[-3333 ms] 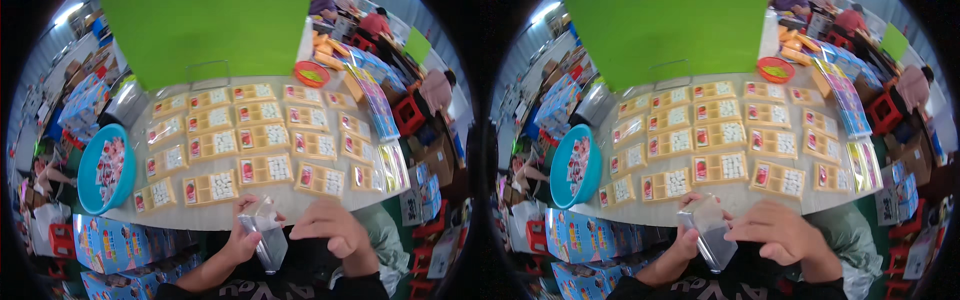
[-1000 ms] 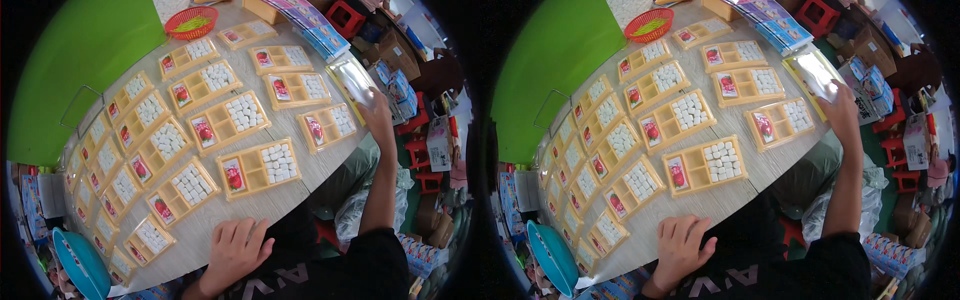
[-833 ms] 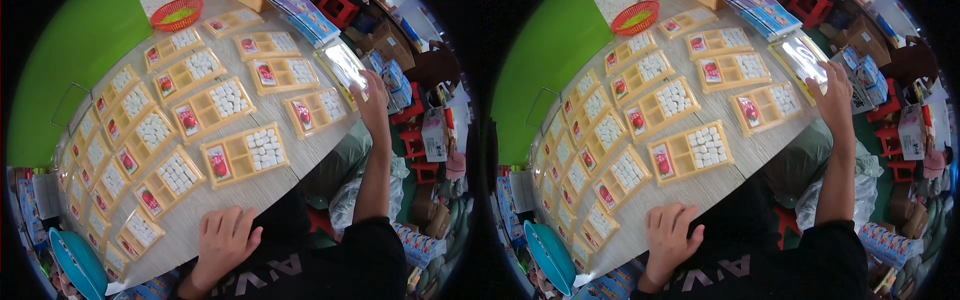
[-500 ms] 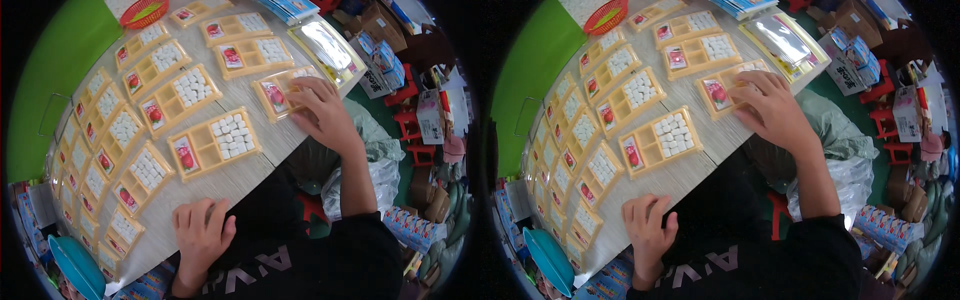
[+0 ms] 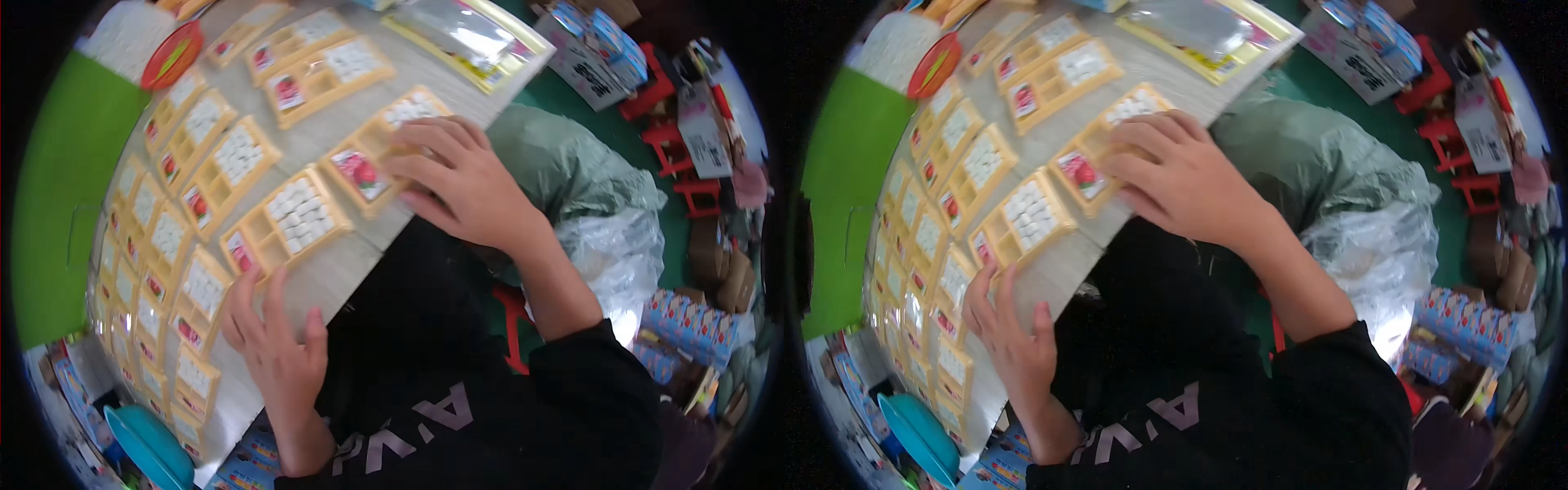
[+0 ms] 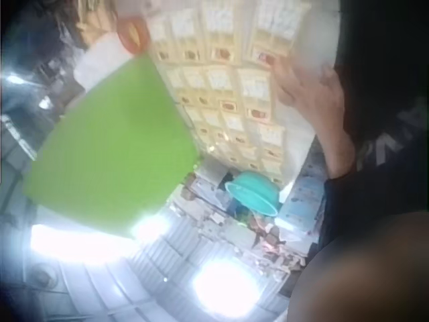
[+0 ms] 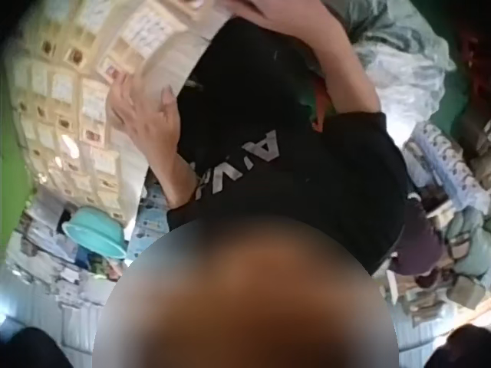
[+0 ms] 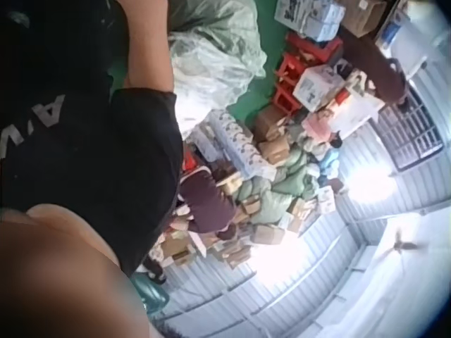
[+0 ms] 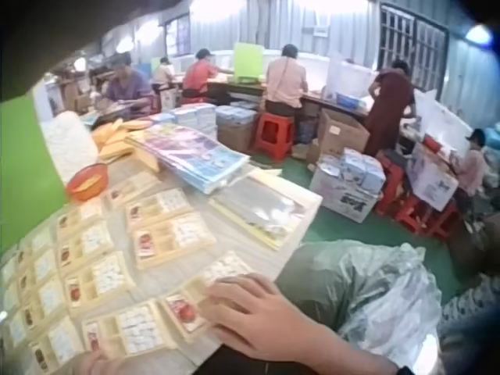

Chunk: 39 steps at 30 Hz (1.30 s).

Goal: Applying decorative labels and stickers to small plastic trays containing toy food items.

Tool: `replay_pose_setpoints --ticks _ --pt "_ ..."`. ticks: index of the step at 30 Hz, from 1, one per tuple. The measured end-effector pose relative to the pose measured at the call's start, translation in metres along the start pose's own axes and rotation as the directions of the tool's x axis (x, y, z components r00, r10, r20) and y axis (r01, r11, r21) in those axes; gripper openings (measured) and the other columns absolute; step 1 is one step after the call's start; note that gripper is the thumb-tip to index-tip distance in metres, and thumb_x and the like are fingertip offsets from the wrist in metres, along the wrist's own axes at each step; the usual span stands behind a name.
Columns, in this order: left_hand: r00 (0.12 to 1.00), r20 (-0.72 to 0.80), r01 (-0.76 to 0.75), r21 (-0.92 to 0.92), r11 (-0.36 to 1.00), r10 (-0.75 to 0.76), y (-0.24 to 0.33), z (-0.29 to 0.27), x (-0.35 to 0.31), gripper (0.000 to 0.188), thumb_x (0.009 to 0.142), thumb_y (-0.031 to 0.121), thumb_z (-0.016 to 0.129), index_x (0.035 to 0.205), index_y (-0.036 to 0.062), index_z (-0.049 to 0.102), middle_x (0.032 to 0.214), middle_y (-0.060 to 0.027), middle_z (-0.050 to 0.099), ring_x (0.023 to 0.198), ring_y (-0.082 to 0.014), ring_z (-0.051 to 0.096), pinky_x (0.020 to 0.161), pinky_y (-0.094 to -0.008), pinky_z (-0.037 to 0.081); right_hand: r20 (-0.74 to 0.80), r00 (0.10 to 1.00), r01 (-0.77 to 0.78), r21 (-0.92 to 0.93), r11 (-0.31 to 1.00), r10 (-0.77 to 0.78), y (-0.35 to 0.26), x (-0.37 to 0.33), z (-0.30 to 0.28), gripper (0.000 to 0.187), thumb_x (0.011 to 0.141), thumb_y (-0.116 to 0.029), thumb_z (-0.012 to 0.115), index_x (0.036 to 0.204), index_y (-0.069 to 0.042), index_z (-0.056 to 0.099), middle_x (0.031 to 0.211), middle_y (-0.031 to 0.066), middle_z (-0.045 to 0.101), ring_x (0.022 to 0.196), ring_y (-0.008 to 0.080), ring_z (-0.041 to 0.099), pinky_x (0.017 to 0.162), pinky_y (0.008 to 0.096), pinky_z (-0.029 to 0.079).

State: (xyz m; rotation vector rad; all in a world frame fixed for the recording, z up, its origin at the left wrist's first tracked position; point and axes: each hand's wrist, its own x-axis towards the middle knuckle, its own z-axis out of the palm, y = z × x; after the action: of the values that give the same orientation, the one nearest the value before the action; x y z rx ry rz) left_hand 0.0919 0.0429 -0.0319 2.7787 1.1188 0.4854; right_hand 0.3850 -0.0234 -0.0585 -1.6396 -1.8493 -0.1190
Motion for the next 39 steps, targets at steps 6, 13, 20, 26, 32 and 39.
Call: replay_pose_setpoints --ticks 6,13,20,26,32,39 --pt "0.996 0.054 -0.073 0.110 0.991 0.068 0.006 0.004 0.007 0.054 0.097 0.030 0.059 0.144 0.0038 0.056 0.140 -0.0191 0.051 0.132 -0.0410 0.043 0.113 -0.0532 0.032 -0.180 0.982 -0.086 -0.107 0.991 0.065 0.003 -0.039 -0.023 0.033 0.083 -0.015 0.075 0.115 -0.013 0.065 0.128 0.0118 0.060 0.120 0.0348 0.057 0.106 0.0500 0.041" --pt "0.997 0.051 -0.071 0.139 0.988 0.064 0.007 0.008 0.010 0.056 0.097 0.030 0.058 0.145 0.0020 0.055 0.134 -0.0191 0.050 0.130 -0.0402 0.042 0.111 -0.0527 0.033 -0.367 0.647 -0.599 0.297 0.744 0.668 0.127 -0.047 -0.071 0.037 0.086 -0.021 0.078 0.117 -0.004 0.066 0.116 0.0170 0.068 0.102 0.0255 0.068 0.085 0.0368 0.055" --pt "0.996 0.039 -0.090 0.119 0.989 0.086 0.022 0.002 0.023 0.058 0.096 0.030 0.060 0.145 0.0005 0.052 0.138 -0.0205 0.049 0.132 -0.0405 0.041 0.111 -0.0538 0.033 -0.124 0.701 -0.708 -0.238 0.665 0.703 0.192 0.003 -0.095 0.065 0.086 -0.050 0.074 0.131 -0.003 0.065 0.133 0.0310 0.056 0.122 0.0467 0.055 0.105 0.0472 0.046" --pt "0.918 0.116 -0.391 0.118 0.913 0.379 0.071 -0.029 0.067 0.054 0.089 0.028 0.072 0.135 0.0032 0.058 0.134 -0.0183 0.053 0.126 -0.0392 0.049 0.107 -0.0516 0.037 -0.111 0.592 -0.804 -0.024 0.594 0.798 0.203 0.008 -0.097 0.070 0.081 -0.048 0.081 0.129 -0.001 0.064 0.129 0.0336 0.056 0.118 0.0459 0.058 0.101 0.0446 0.048" --pt "0.751 0.103 -0.657 0.023 0.753 0.652 0.132 -0.015 0.146 0.047 0.089 0.026 0.071 0.130 0.0072 0.062 0.126 -0.0175 0.059 0.119 -0.0386 0.055 0.102 -0.0492 0.042 0.048 0.640 -0.764 0.137 0.630 0.767 0.230 0.000 -0.097 0.073 0.080 -0.046 0.085 0.135 -0.004 0.060 0.145 0.0283 0.054 0.119 0.0438 0.060 0.102 0.0433 0.049" --pt "0.658 0.003 -0.738 0.202 0.644 0.753 0.173 0.079 0.263 0.055 0.095 0.034 0.065 0.144 0.0098 0.053 0.133 -0.0202 0.060 0.125 -0.0384 0.057 0.103 -0.0489 0.047 -0.089 0.700 -0.698 0.123 0.705 0.708 0.230 -0.015 -0.094 0.048 0.085 -0.035 0.081 0.108 0.005 0.066 0.097 0.0211 0.070 0.084 0.0317 0.069 0.073 0.0401 0.055"
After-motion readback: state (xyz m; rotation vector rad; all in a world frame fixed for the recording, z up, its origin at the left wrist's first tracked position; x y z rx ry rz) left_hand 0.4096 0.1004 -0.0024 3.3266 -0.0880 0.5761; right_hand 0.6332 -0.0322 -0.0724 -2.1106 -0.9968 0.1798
